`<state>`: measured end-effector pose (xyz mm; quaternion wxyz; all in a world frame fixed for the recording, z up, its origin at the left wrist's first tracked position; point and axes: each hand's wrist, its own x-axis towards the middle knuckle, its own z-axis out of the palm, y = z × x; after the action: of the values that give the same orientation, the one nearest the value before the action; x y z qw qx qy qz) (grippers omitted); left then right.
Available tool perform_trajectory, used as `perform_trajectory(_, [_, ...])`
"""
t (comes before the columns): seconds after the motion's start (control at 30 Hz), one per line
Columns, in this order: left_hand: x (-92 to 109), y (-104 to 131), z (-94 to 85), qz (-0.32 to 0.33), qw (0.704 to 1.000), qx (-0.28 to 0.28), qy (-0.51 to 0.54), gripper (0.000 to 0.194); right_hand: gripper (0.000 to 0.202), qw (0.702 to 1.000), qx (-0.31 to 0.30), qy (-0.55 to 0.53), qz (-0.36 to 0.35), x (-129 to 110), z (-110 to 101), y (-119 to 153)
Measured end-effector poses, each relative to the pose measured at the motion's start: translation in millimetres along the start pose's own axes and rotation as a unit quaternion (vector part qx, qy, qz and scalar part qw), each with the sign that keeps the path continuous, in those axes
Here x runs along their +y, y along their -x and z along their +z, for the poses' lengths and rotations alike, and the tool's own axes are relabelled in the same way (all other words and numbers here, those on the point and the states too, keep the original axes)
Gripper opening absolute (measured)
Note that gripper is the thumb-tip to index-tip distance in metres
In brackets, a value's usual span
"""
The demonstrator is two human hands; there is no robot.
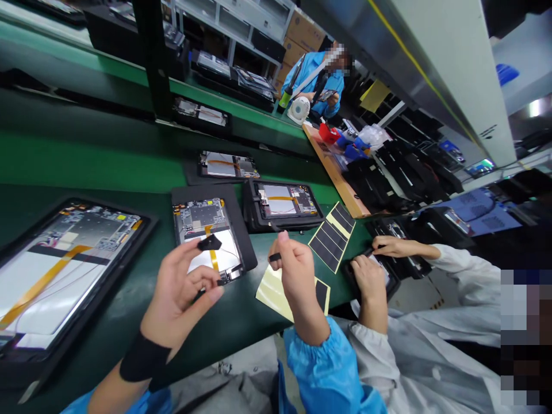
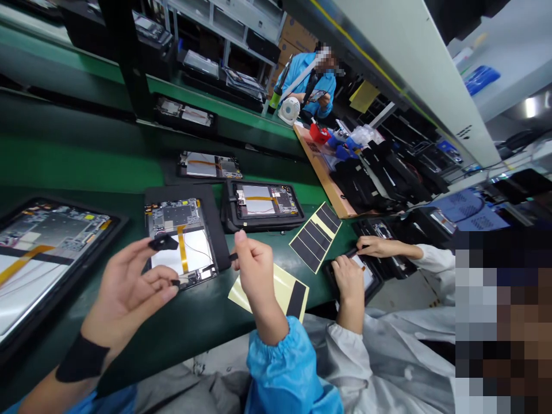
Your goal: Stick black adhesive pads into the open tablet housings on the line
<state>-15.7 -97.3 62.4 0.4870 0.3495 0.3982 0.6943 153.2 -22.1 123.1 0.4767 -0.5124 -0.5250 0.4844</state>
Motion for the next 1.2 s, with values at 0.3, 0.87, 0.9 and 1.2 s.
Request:
perform_trajectory(0.3, [0.3, -11.4, 51.8, -0.008, 0.992, 0.014, 0.126, 0.080, 0.071, 0.996, -0.083, -0.004, 0.020, 5.9, 17.0, 10.2])
perform_trajectory(0.87, [-7.3, -8.7, 48.9, -0.045, 0.994, 0.025, 0.092, 0.073, 0.071, 0.980, -0.197, -0.023, 0.032, 8.7, 0.8, 15.5])
perform_trajectory(0.9, [-9.9, -8.6, 48.2, -0.041, 0.994, 0.025, 0.095, 0.073, 0.071, 0.979, -0.200, -0.029, 0.036, 9.8, 0.7, 15.2])
perform_trajectory(1.2, [-12.4, -31.3, 19.2, 0.064, 0.997, 0.007, 0.049, 0.078, 0.076, 0.969, -0.224, 0.080, 0.061, 8.0, -13.0, -2.3])
